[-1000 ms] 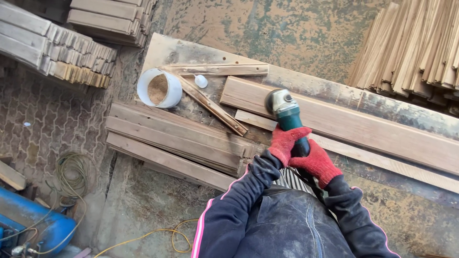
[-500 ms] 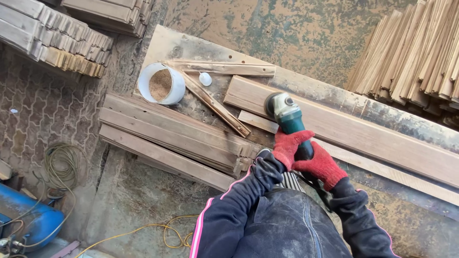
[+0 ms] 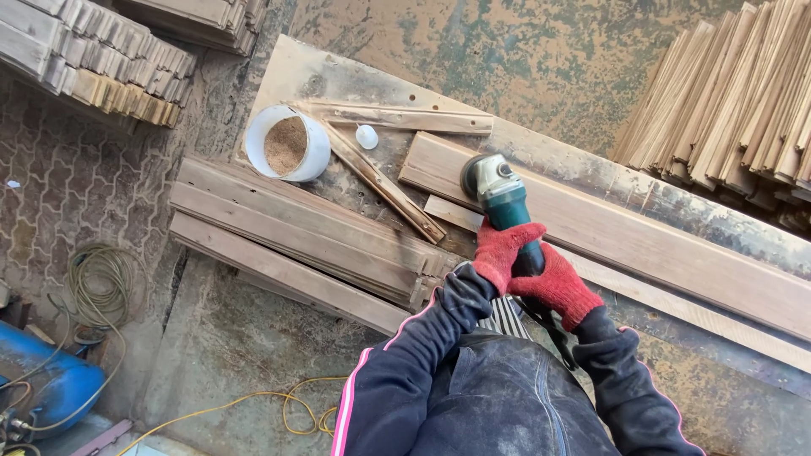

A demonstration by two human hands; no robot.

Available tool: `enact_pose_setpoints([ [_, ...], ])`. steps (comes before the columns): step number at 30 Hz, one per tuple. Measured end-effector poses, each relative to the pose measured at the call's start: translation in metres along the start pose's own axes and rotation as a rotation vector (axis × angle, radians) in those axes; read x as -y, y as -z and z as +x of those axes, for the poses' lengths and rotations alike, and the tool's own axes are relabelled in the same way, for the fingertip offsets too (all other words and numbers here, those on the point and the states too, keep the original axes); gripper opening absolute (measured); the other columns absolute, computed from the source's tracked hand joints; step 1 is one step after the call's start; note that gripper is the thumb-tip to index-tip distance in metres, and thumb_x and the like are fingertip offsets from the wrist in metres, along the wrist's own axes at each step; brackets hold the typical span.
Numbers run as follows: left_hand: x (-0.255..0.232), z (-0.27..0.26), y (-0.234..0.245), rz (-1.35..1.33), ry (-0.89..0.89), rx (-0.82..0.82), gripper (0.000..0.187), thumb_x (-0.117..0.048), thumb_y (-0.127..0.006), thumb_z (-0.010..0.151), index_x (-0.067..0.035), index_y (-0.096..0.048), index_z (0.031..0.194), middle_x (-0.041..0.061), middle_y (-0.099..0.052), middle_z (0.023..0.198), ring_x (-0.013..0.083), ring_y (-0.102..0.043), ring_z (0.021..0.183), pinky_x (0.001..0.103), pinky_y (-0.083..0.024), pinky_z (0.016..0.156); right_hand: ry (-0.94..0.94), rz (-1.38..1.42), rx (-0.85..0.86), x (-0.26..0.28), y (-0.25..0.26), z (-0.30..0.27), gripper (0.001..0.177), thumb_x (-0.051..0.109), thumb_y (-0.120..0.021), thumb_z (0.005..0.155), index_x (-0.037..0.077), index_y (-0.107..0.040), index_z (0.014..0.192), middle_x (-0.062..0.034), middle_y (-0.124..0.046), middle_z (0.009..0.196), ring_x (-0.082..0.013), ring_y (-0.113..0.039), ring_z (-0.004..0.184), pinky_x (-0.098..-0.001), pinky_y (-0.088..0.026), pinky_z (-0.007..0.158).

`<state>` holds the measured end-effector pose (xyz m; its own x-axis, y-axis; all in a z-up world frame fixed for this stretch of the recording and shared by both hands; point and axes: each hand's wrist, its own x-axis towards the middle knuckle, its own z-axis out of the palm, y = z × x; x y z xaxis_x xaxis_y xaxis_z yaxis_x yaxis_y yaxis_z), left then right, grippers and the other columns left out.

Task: Sanding a wooden plank using an angle grinder in a workshop environment.

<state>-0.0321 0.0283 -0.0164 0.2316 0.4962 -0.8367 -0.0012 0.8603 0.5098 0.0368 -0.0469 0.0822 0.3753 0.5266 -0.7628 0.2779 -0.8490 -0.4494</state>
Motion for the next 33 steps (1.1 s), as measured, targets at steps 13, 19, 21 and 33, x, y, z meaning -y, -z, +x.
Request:
enact_pose_setpoints([
  [13,-0.038,-0.041,0.008,0.073,-0.007,-0.063,0.095,-0.028,-0.098,0.052,-0.008,-0.062,0.137,0.022,-0.068,0.122,0.0441,-0.061,0.119,0.065,-0.051,0.094,0.006,-0.032,0.056,0.014,-0.007,0.006,0.077,0.039,-0.099,0.044,0.013,-0.064,0.108,-0.0185,-0.071,0.099,-0.0364,-0.069,0.103,-0.0471,-0.053,0.093],
  [19,-0.02,-0.01,0.022,0.006,-0.048,-0.064,0.077,-0.023,-0.099,0.056,-0.017,-0.066,0.125,0.011,-0.075,0.101,0.0374,-0.072,0.097,0.059,-0.059,0.08,0.02,-0.082,0.046,0.027,-0.013,0.009,0.076,0.04,-0.096,0.047,0.012,-0.061,0.108,-0.0194,-0.07,0.101,-0.0369,-0.069,0.105,-0.0476,-0.053,0.093],
  [21,-0.014,-0.005,0.025,-0.011,-0.048,-0.051,0.074,-0.022,-0.098,0.058,-0.015,-0.066,0.124,0.014,-0.075,0.1,0.0395,-0.071,0.097,0.059,-0.058,0.081,0.013,-0.074,0.053,0.024,-0.011,0.01,0.076,0.04,-0.097,0.047,0.012,-0.062,0.108,-0.02,-0.071,0.101,-0.0374,-0.069,0.106,-0.0479,-0.053,0.093],
  [33,-0.03,0.007,0.036,-0.037,-0.035,-0.065,0.075,-0.02,-0.099,0.055,-0.016,-0.067,0.122,0.015,-0.075,0.097,0.0404,-0.072,0.094,0.059,-0.059,0.073,0.028,-0.05,0.073,0.024,-0.024,0.032,0.082,0.042,-0.099,0.043,0.013,-0.061,0.11,-0.0191,-0.07,0.102,-0.0366,-0.068,0.106,-0.0481,-0.053,0.092],
])
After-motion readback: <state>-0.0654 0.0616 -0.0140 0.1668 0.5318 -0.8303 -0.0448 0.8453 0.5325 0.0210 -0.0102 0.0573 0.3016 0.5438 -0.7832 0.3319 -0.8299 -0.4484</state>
